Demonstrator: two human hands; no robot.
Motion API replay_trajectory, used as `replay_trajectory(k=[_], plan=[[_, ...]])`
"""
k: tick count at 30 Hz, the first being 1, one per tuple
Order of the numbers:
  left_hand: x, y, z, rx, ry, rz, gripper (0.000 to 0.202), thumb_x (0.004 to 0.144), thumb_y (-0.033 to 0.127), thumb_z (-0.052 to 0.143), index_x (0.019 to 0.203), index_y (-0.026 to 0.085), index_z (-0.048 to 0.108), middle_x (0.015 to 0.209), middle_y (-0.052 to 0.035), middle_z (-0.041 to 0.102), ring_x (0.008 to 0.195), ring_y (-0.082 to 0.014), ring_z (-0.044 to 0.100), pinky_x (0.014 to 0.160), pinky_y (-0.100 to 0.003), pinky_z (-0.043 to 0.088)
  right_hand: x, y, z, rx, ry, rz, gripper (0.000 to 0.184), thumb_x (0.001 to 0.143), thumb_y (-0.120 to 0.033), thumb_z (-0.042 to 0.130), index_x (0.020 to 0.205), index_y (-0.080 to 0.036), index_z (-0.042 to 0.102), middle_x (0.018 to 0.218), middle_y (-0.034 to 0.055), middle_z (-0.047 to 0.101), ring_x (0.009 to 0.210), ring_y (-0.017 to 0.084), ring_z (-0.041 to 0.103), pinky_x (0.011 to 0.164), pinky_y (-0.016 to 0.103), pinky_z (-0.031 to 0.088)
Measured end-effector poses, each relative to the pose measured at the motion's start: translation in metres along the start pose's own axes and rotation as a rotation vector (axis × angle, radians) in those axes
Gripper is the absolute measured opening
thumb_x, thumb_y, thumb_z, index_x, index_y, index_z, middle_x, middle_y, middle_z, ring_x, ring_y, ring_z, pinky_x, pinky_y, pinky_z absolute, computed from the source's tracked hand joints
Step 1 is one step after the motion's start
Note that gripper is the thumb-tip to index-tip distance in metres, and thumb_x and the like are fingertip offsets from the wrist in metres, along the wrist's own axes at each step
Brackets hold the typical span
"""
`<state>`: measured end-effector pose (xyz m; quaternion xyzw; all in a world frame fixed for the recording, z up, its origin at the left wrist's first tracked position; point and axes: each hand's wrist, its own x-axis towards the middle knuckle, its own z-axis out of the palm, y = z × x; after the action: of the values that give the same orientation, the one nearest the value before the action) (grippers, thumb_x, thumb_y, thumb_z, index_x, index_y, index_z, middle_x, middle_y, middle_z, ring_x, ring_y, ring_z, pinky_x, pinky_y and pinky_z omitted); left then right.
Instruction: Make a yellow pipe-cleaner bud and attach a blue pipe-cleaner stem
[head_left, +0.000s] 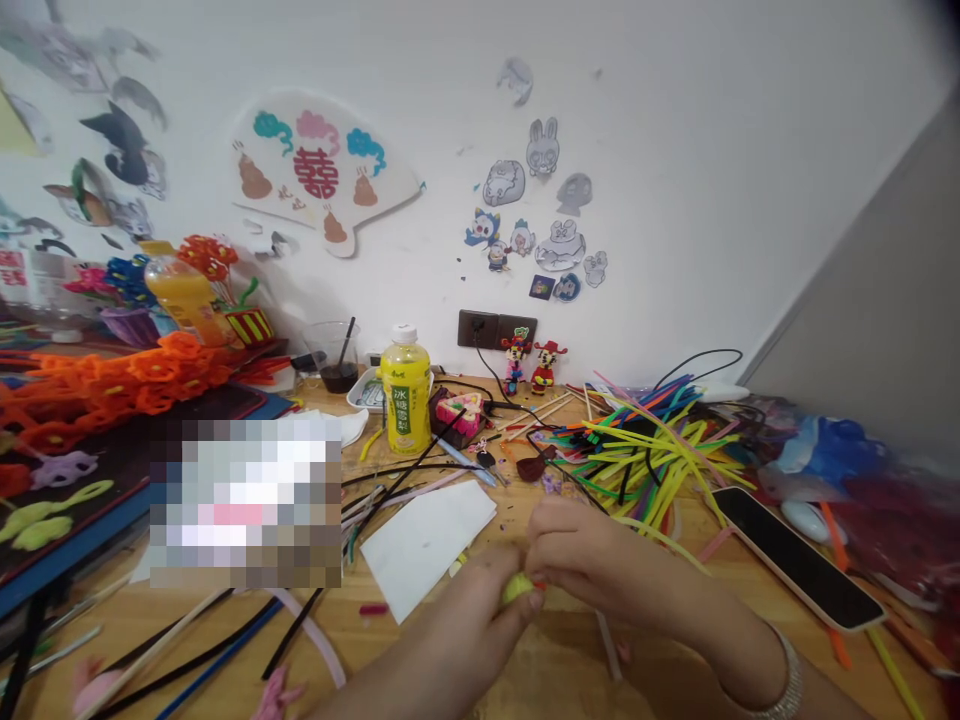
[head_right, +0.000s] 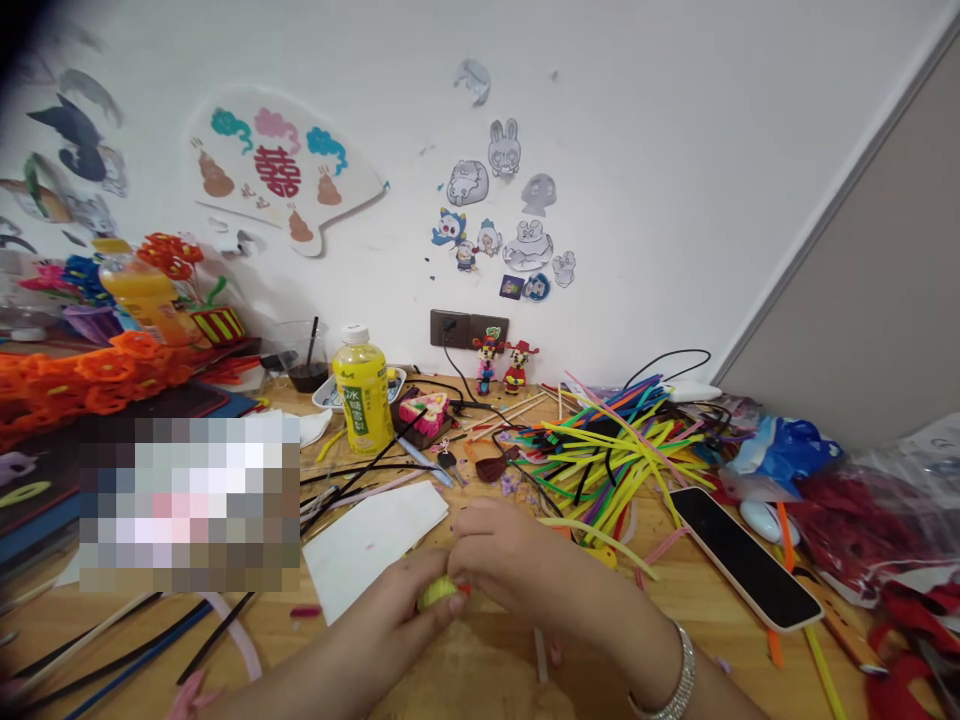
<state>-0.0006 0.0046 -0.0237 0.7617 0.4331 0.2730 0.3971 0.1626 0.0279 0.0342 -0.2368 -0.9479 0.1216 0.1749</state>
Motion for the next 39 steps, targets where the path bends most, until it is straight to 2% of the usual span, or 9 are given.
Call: replay_trajectory(k=[5, 8, 11, 14, 20, 26, 31, 34, 39], plan=[[0.000, 0.005, -0.004, 0.012, 0.010, 0.045, 0.014, 0.081, 0.027, 0.045, 0.087, 0.020, 0.056, 0.089, -0.0029, 0.062, 0.085, -0.0185, 0.054, 0.075, -0.027, 0.040, -0.003, 0.001, -0.005, 0.050, 0.013, 0.059, 0.013, 0.084, -0.016, 0.047, 0.075, -0.017, 0.057, 0.077, 0.0025, 0.053, 0.077, 0.014, 0.049, 0.069, 0.024, 0.038], [0.000, 0.007, -0.006, 0.026, 0.036, 0.053, 0.015, 0.083, 0.028, 0.042, 0.082, 0.019, 0.053, 0.082, -0.0023, 0.059, 0.079, -0.0179, 0.053, 0.070, -0.026, 0.040, -0.005, 0.009, -0.001, 0.099, 0.099, 0.081, 0.011, 0.085, -0.020, 0.047, 0.080, -0.018, 0.057, 0.076, 0.0022, 0.055, 0.077, 0.014, 0.049, 0.073, 0.027, 0.036], [0.001, 0.006, -0.006, 0.044, 0.062, 0.058, 0.019, 0.084, 0.034, 0.038, 0.082, 0.019, 0.051, 0.079, -0.0021, 0.056, 0.077, -0.0182, 0.052, 0.069, -0.027, 0.039, -0.006, 0.017, 0.007, 0.212, 0.236, 0.171, 0.016, 0.085, -0.030, 0.047, 0.080, -0.018, 0.057, 0.074, 0.0017, 0.056, 0.071, 0.014, 0.050, 0.068, 0.027, 0.037], [-0.001, 0.005, -0.006, 0.016, 0.094, 0.074, 0.019, 0.086, 0.035, 0.035, 0.085, 0.021, 0.048, 0.080, -0.0008, 0.054, 0.078, -0.0173, 0.051, 0.070, -0.027, 0.039, -0.005, 0.020, 0.013, 0.266, 0.280, 0.218, 0.023, 0.084, -0.034, 0.047, 0.072, -0.017, 0.058, 0.068, 0.0007, 0.056, 0.065, 0.013, 0.050, 0.062, 0.025, 0.037], [-0.006, 0.007, -0.006, 0.003, 0.122, 0.087, 0.015, 0.086, 0.033, 0.034, 0.090, 0.022, 0.044, 0.085, -0.0019, 0.053, 0.082, -0.0181, 0.051, 0.074, -0.030, 0.040, -0.001, 0.012, 0.015, 0.206, 0.322, 0.245, 0.021, 0.083, -0.025, 0.048, 0.068, -0.017, 0.060, 0.061, -0.0011, 0.055, 0.058, 0.012, 0.049, 0.055, 0.021, 0.036], [-0.008, 0.008, -0.008, -0.035, 0.235, 0.049, 0.017, 0.085, 0.030, 0.038, 0.101, 0.024, 0.039, 0.097, -0.0043, 0.055, 0.093, -0.0195, 0.051, 0.080, -0.031, 0.038, 0.000, 0.009, 0.017, 0.150, 0.279, 0.249, 0.015, 0.081, -0.015, 0.048, 0.072, -0.018, 0.060, 0.064, -0.0013, 0.056, 0.061, 0.012, 0.051, 0.057, 0.021, 0.036], [-0.007, 0.019, -0.011, -0.096, 0.202, 0.097, 0.021, 0.086, 0.029, 0.036, 0.105, 0.023, 0.043, 0.105, -0.0051, 0.056, 0.099, -0.0183, 0.050, 0.084, -0.028, 0.037, 0.002, 0.009, 0.026, 0.088, 0.293, 0.213, 0.020, 0.081, -0.012, 0.043, 0.067, -0.018, 0.055, 0.059, -0.0021, 0.050, 0.058, 0.012, 0.048, 0.053, 0.021, 0.035], [-0.007, 0.022, -0.012, -0.168, 0.262, 0.042, 0.021, 0.086, 0.030, 0.035, 0.103, 0.021, 0.044, 0.103, -0.0066, 0.056, 0.093, -0.0184, 0.051, 0.081, -0.028, 0.038, 0.003, 0.007, 0.030, 0.010, 0.294, 0.167, 0.023, 0.083, -0.013, 0.039, 0.065, -0.018, 0.052, 0.061, 0.0001, 0.052, 0.059, 0.013, 0.048, 0.054, 0.022, 0.037], [-0.005, 0.018, -0.011, -0.215, 0.320, 0.015, 0.019, 0.086, 0.031, 0.035, 0.102, 0.023, 0.042, 0.103, -0.0043, 0.055, 0.100, -0.0178, 0.048, 0.086, -0.028, 0.035, 0.004, 0.001, 0.034, -0.219, 0.259, 0.162, 0.021, 0.084, -0.015, 0.036, 0.076, -0.014, 0.055, 0.070, 0.0074, 0.060, 0.065, 0.017, 0.054, 0.058, 0.026, 0.042]])
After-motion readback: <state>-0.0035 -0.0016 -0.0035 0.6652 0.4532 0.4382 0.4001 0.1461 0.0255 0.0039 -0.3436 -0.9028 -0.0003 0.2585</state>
